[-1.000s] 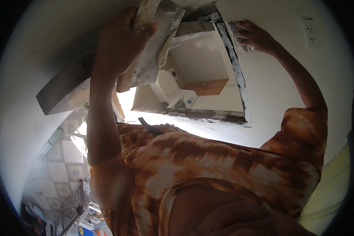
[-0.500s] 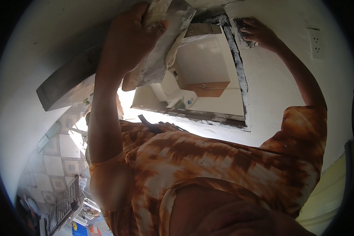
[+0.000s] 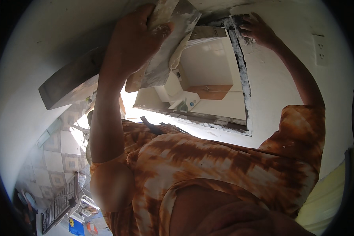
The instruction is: The person applies plaster to a wall using a trowel and hawk. They repeatedly scoop plaster from the hawk and smooth it onto the wall surface around a rectangular opening and an electrical outlet.
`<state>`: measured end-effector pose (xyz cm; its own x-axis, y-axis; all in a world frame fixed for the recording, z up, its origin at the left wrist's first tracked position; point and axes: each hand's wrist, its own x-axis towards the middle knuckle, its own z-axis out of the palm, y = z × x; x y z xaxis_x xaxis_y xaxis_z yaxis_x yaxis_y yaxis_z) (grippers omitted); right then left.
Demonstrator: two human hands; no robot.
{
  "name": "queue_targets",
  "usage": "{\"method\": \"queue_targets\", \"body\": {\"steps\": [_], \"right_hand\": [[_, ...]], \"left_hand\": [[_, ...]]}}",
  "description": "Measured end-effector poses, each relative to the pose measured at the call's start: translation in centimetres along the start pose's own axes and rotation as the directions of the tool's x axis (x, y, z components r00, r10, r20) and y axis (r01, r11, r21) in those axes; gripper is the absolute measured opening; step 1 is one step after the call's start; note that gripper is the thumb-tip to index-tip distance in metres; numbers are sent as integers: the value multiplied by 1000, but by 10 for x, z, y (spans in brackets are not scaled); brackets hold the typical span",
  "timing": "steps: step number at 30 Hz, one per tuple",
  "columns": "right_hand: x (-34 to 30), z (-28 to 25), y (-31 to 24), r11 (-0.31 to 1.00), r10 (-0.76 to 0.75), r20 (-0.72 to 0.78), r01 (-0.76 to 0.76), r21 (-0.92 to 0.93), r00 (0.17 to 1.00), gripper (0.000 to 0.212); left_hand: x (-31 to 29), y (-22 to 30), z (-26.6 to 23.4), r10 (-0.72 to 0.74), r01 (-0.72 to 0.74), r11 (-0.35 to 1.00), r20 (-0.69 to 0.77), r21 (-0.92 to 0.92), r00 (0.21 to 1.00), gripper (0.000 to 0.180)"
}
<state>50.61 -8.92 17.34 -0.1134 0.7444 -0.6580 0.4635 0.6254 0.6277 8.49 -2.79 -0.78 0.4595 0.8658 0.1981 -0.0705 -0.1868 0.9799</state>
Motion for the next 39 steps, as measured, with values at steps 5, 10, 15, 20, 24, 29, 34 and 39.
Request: {"method": "queue_targets", "body": {"steps": [5, 10, 15, 20, 24, 29, 34, 39], "right_hand": [[-19, -22, 1, 996, 58, 10, -57, -68, 998, 46], [-24, -30, -1, 999, 4, -95, 1, 49, 995, 40], [3, -8, 6, 999, -32, -102, 34, 17, 994, 44], [-10, -14, 17, 999, 47, 27, -47, 9, 999, 48], [-14, -14, 8, 1000, -22, -74, 21, -14, 997, 43], [-2, -6, 4, 997, 78, -33, -78, -17, 996, 43], [-26, -19, 16, 995, 49, -66, -55, -83, 997, 41], [-20, -14, 2, 1000, -18, -128, 17, -8, 992, 41]], "left_hand": [[0, 0, 1, -37, 37, 998, 9, -41, 999, 38], [2, 4, 0, -13, 13, 1000, 29, 21, 999, 37], [2, 5, -4, -8, 6, 999, 47, 35, 999, 37], [1, 4, -1, -24, 24, 1000, 43, 4, 999, 38], [3, 5, -1, -18, 17, 1000, 49, 24, 999, 38], [0, 6, -2, -4, 4, 1000, 33, 0, 999, 38], [1, 5, -1, -28, 28, 1000, 50, -11, 998, 36], [3, 7, -3, -35, 34, 999, 58, 16, 998, 37]]}}
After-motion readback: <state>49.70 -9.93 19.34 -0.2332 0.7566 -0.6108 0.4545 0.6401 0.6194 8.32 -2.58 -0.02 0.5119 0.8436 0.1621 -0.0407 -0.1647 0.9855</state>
